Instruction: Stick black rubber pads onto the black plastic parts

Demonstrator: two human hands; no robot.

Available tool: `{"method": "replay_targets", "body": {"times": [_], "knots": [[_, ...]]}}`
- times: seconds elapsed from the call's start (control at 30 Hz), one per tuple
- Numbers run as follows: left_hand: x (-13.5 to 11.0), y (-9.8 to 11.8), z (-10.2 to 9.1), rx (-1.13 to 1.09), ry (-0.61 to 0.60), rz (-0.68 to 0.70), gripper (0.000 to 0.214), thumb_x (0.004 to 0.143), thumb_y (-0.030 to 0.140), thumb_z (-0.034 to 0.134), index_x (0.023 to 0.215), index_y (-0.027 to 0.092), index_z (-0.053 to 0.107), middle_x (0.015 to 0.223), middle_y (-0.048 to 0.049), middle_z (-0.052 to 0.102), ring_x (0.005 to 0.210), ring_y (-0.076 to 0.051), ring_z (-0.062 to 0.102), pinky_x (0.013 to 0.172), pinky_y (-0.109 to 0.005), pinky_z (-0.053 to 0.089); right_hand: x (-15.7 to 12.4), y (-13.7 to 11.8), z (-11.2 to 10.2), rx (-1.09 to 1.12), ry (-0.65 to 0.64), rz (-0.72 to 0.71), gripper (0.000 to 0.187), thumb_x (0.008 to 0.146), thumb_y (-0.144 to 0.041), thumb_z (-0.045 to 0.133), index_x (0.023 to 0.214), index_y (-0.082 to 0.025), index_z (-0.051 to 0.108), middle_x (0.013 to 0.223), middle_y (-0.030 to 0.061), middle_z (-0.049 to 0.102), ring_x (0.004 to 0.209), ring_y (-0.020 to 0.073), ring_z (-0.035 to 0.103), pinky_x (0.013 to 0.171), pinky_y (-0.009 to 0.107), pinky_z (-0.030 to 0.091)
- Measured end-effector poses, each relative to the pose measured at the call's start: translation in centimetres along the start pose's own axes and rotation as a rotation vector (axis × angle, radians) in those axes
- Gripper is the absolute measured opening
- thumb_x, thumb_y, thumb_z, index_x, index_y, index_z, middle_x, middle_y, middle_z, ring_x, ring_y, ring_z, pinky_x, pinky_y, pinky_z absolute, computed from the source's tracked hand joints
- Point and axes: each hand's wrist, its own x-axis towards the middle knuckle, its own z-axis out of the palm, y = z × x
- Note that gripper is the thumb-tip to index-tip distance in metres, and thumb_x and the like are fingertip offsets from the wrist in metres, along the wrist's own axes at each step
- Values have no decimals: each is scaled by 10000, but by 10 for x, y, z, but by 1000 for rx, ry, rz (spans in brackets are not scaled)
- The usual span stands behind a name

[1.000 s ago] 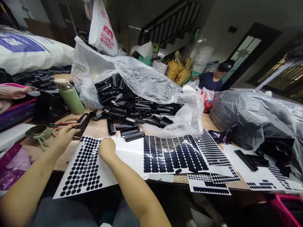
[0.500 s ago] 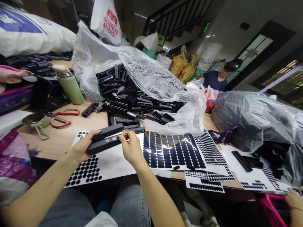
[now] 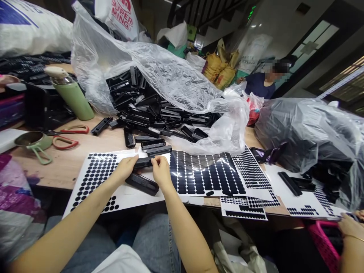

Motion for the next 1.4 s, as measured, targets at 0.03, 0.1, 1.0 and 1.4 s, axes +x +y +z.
{"method": "replay_targets", "body": {"times": [0.03,0.1,1.0,1.4], "knots": [[3,4,0,11,24,36,278,714,393,613,580,149,623,525,-48,627,625,-218,621,530,-253,456,3,1,-2,33,4,11,151,785,-324,499,777,-182,551,974,63,617,867,171,561,804,306,415],[4,13,0,26,53,84,259,716,380,618,598,149,620,573,-32,638,682,-205,621,557,-237,467,6,0,-5,91,3,14,172,782,-342,505,788,-178,557,1001,66,618,879,172,563,800,307,419],[-58,28,-7,-275,20,-126,141,807,162,509,738,82,603,691,-113,687,629,-216,680,522,-277,568,-62,-44,-27,-291,2,-172,210,772,-292,564,950,-199,502,1133,101,500,1057,234,480,867,383,410],[-67,33,-39,-334,77,-88,129,823,176,532,810,101,636,796,-113,701,732,-214,686,592,-287,592,-22,-11,-42,-402,-125,-91,365,762,-368,598,1077,-186,563,1034,107,611,962,249,561,810,363,428]]}}
